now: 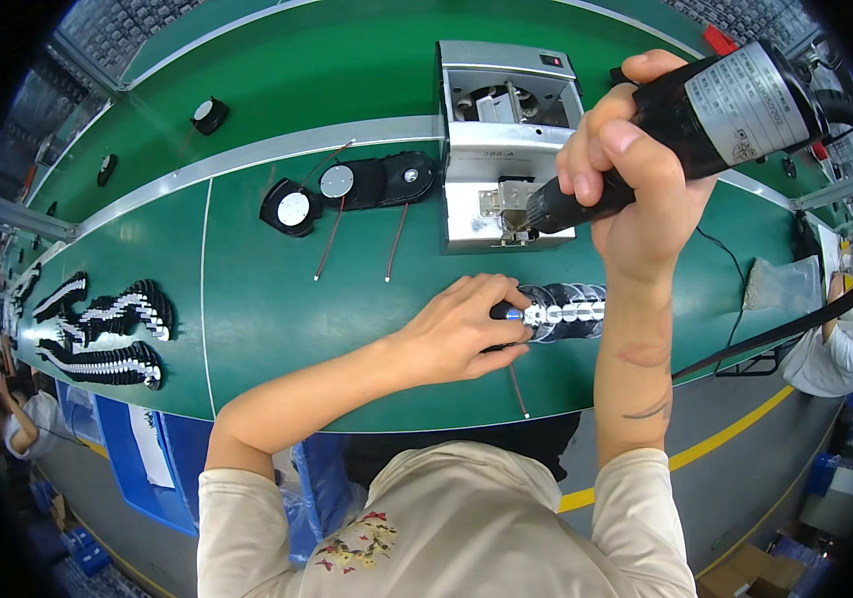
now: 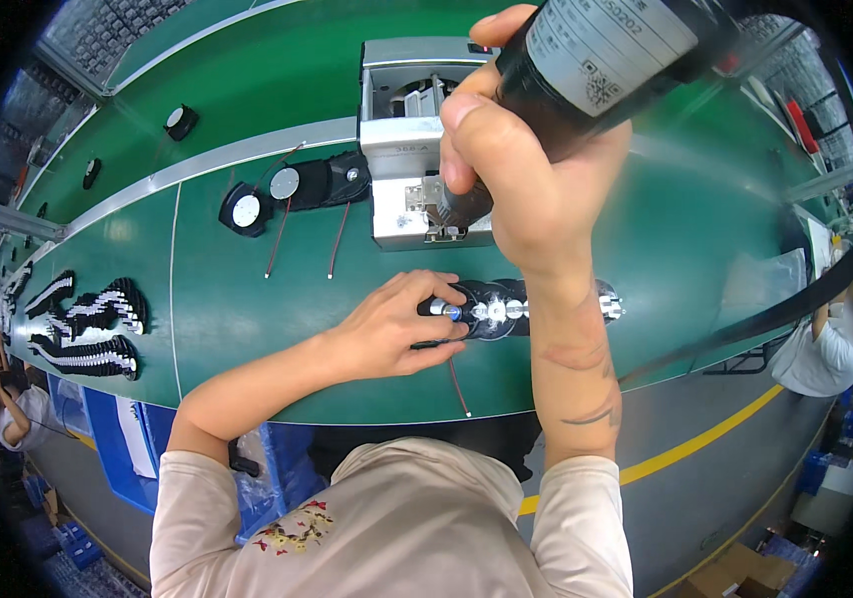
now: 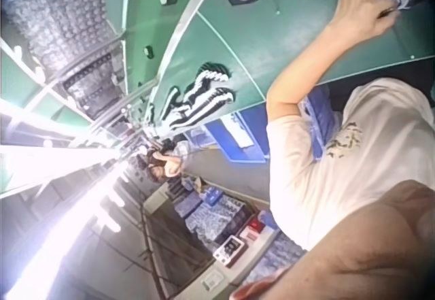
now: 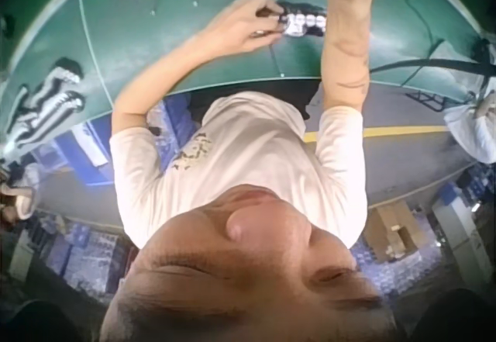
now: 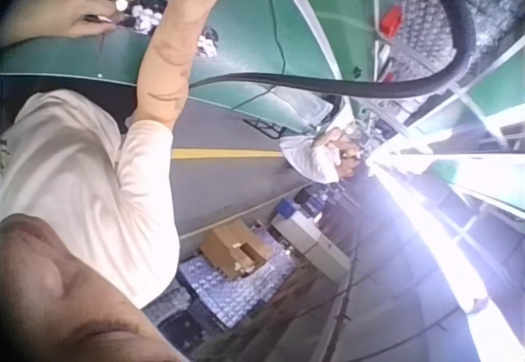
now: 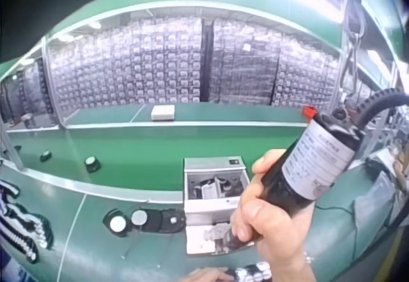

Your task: Assembling components for small electronic fans on an assembly line.

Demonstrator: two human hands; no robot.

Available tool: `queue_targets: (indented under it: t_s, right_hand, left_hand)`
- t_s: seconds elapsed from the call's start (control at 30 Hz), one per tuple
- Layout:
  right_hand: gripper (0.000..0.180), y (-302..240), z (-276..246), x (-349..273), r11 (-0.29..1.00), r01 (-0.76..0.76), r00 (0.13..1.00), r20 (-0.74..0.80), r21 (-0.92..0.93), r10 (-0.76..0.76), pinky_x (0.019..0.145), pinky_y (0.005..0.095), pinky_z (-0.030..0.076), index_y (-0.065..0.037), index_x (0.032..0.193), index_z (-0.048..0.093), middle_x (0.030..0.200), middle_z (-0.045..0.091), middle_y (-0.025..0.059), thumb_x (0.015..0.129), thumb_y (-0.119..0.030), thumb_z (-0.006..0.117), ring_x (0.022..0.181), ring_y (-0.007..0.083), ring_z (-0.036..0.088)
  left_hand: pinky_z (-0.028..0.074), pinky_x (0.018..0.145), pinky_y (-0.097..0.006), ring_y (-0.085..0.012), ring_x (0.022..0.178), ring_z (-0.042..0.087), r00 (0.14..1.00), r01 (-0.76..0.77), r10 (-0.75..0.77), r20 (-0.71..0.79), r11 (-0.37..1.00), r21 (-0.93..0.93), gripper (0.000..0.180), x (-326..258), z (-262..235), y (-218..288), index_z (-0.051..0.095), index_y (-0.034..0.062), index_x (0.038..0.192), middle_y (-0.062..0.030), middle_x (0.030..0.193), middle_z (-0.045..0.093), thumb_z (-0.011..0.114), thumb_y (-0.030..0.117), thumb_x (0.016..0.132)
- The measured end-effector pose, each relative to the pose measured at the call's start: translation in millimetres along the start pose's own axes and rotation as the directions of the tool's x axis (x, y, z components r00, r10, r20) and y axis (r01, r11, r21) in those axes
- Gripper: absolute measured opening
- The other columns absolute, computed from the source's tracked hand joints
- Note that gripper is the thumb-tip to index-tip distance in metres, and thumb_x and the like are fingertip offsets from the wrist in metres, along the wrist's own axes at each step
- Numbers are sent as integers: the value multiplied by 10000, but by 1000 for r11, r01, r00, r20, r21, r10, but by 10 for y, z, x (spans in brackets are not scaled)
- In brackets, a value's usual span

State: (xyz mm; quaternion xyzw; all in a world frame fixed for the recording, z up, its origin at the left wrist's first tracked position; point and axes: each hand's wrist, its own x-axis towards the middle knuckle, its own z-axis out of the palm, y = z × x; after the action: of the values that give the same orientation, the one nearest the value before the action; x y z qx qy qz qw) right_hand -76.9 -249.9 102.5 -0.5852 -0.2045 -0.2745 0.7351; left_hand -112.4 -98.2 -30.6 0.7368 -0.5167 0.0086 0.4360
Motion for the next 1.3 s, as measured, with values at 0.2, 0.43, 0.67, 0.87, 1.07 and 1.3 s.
queue_targets:
  t_s: [0.2,0.43,0.67,0.87,1.07,1.3]
  right_hand:
    - [363,72,45,8,997,-57,998,4,-50,58,428,303,418,18,1091,432,607,469,61,747,-56,523,414,117,428]
    - [351,121,24,-32,987,-133,986,85,-92,141,416,299,410,7,1070,426,583,468,68,732,-18,517,392,121,405]
    - [463,-183,-175,-475,995,-97,991,100,25,94,438,286,380,-1,1201,411,630,428,41,755,-74,511,425,118,392]
    - [435,-191,-279,-640,983,-183,978,104,7,182,458,297,394,-28,1184,395,630,418,33,773,-79,530,430,119,405]
    - [424,-122,-290,-698,979,-203,975,87,-10,203,463,292,399,-29,1170,394,634,428,37,773,-82,534,435,122,425]
    - [354,-68,-269,-682,976,-203,964,159,-82,214,475,292,409,-51,1074,391,647,441,41,779,-58,586,438,127,441]
  left_hand:
    - [500,827,-405,-321,1049,576,1000,9,-9,-5,1000,-7,179,3,4,27,677,88,848,-97,1039,567,772,149,709]
    - [500,823,-405,-319,1055,577,1000,21,-22,-18,998,-53,182,-46,38,13,676,84,851,-86,1040,573,773,136,706]
    - [490,813,-412,-318,1060,574,999,5,-7,-48,999,-44,152,-32,15,0,688,89,833,-87,1028,577,768,134,711]
    - [456,817,-378,-257,984,547,998,-9,7,-55,999,-44,191,-55,36,-41,691,102,869,-66,1028,552,748,139,690]
    - [473,839,-412,-298,1086,555,999,28,-29,-24,998,-53,171,-69,53,-17,706,118,870,-77,1016,571,758,158,713]
    - [471,850,-411,-300,1086,553,999,35,-36,-19,998,-50,178,-72,45,-23,708,119,869,-76,1023,572,758,162,704]
